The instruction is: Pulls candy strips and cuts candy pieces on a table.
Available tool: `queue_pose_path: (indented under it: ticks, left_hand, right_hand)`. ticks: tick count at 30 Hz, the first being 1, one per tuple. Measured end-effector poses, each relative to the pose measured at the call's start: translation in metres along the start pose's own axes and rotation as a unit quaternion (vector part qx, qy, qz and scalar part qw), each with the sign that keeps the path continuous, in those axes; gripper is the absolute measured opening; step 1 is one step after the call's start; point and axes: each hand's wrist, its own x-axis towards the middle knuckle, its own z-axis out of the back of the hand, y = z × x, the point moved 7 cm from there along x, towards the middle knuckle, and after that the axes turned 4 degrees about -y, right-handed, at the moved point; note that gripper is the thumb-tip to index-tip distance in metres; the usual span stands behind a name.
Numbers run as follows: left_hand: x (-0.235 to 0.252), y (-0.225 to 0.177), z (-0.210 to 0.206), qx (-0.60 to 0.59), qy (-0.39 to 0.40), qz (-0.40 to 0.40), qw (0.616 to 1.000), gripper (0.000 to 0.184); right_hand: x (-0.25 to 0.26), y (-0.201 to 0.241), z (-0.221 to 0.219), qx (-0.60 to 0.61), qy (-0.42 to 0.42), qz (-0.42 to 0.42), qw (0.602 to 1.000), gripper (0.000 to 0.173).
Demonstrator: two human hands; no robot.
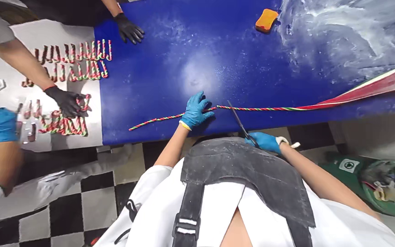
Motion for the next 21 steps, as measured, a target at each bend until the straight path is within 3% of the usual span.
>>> queue_pose_path:
  ticks: [2,6,9,14,19,21]
  left_hand:
    - [0.014,-0.027,-0.014,0.007,0.001,-0.029,1.0,0.071]
    - [0.049,-0.105,-0.059,0.016,0.007,-0.127,0.992,0.046]
    - [0.066,-0.123,-0.071,0.01,0.0,-0.129,0.992,0.028]
    - [0.064,-0.121,-0.072,-0.026,0.008,-0.152,0.988,0.029]
    - [0.049,-0.113,-0.07,-0.047,-0.013,-0.114,0.992,0.034]
    - [0.039,-0.104,-0.057,-0.073,-0.04,-0.089,0.993,0.043]
  right_hand:
    - [-0.049,-0.016,0.008,0.006,0.034,-0.056,0.998,0.04]
    - [-0.122,-0.022,0.024,0.04,0.061,-0.155,0.985,0.041]
    - [-0.111,-0.052,0.03,0.006,0.091,-0.171,0.981,0.041]
    - [-0.037,-0.067,0.045,-0.02,0.067,-0.101,0.992,0.04]
    - [-0.032,-0.018,0.057,-0.037,-0.008,-0.04,0.998,0.029]
    - [-0.044,0.012,0.065,-0.071,0.013,-0.142,0.987,0.031]
